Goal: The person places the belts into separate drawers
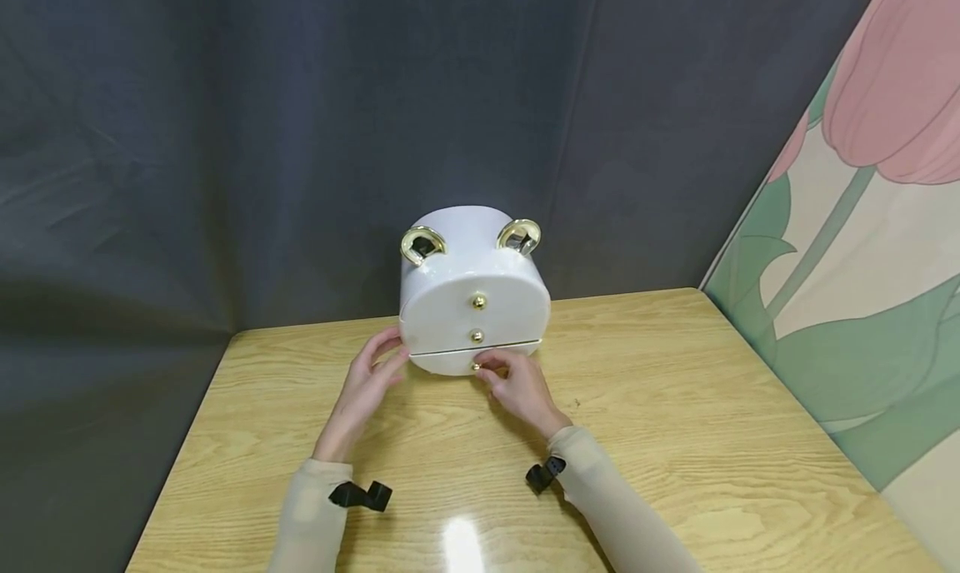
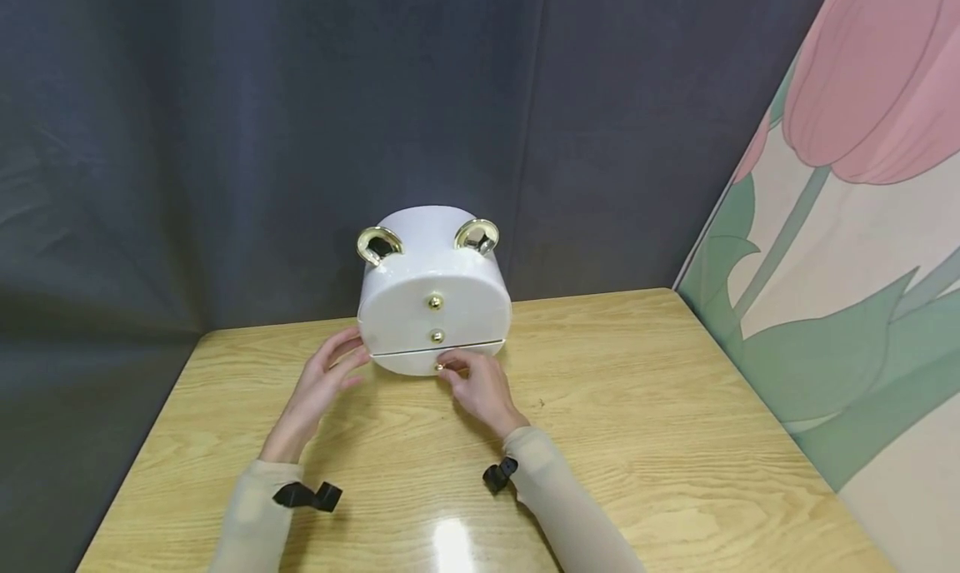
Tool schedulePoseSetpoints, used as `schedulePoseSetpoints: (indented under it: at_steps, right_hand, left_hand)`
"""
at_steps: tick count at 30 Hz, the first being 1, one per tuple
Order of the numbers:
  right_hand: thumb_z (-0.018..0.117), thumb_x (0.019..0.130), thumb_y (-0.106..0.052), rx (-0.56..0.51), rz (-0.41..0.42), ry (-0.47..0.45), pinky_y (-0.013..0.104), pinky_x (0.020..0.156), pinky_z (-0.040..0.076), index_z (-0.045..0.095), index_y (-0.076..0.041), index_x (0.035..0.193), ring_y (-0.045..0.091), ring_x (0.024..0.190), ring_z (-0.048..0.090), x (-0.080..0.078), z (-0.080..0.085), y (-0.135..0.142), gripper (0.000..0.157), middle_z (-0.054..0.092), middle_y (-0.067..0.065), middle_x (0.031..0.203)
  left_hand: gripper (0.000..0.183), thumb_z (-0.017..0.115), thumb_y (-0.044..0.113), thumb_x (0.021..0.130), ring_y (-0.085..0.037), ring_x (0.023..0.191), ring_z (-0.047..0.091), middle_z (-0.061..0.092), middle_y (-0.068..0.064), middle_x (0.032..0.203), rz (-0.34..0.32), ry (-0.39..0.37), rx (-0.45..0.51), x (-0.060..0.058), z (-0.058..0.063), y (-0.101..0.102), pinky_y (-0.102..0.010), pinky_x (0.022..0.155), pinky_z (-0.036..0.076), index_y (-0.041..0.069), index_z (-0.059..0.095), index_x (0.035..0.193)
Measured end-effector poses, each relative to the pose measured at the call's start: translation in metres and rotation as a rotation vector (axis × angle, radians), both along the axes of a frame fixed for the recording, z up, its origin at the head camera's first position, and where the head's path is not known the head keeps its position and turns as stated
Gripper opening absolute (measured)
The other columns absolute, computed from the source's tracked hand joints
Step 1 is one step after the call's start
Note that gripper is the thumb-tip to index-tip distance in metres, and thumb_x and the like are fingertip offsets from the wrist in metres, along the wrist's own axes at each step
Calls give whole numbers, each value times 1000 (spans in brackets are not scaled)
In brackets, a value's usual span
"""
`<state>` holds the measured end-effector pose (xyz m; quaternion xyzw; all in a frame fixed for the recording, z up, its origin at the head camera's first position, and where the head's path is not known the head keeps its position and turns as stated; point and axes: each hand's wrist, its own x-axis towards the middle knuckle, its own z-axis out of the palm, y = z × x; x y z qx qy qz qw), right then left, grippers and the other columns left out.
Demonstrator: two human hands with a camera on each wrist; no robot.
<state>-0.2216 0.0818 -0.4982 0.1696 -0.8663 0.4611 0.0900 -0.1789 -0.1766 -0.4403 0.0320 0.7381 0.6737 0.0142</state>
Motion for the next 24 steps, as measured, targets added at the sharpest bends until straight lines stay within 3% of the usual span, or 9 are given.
schedulePoseSetpoints:
  at_steps: [11, 22, 24]
  right_hand:
    - [80, 95, -6, -19, -13, -41, 25, 53, 57, 81, -12, 108, 10, 55, 66, -1, 2, -2, 15, 80, 4, 92]
    - [80, 95, -6, -13, -9, -26, 24, 55, 57, 81, -11, 108, 9, 57, 67, -3, 1, -3, 14, 81, 4, 93]
    - [80, 94, -6, 5, -16, -3, 23, 60, 57, 81, -12, 108, 8, 65, 69, -3, 0, -3, 15, 81, 3, 95]
  left_hand:
    - [55, 57, 24, 111, -38, 145, 51, 43, -16, 164, 3, -10, -4, 0, 1, 0, -62, 120, 43, 11, 39, 162]
    - [55, 57, 24, 111, -39, 146, 50, 42, -16, 164, -3, -13, 0, 0, 1, 0, -63, 121, 42, 12, 39, 162]
    - [55, 57, 24, 112, -39, 146, 50, 43, -16, 164, -5, -15, 2, 1, 1, 0, -63, 121, 42, 12, 39, 162]
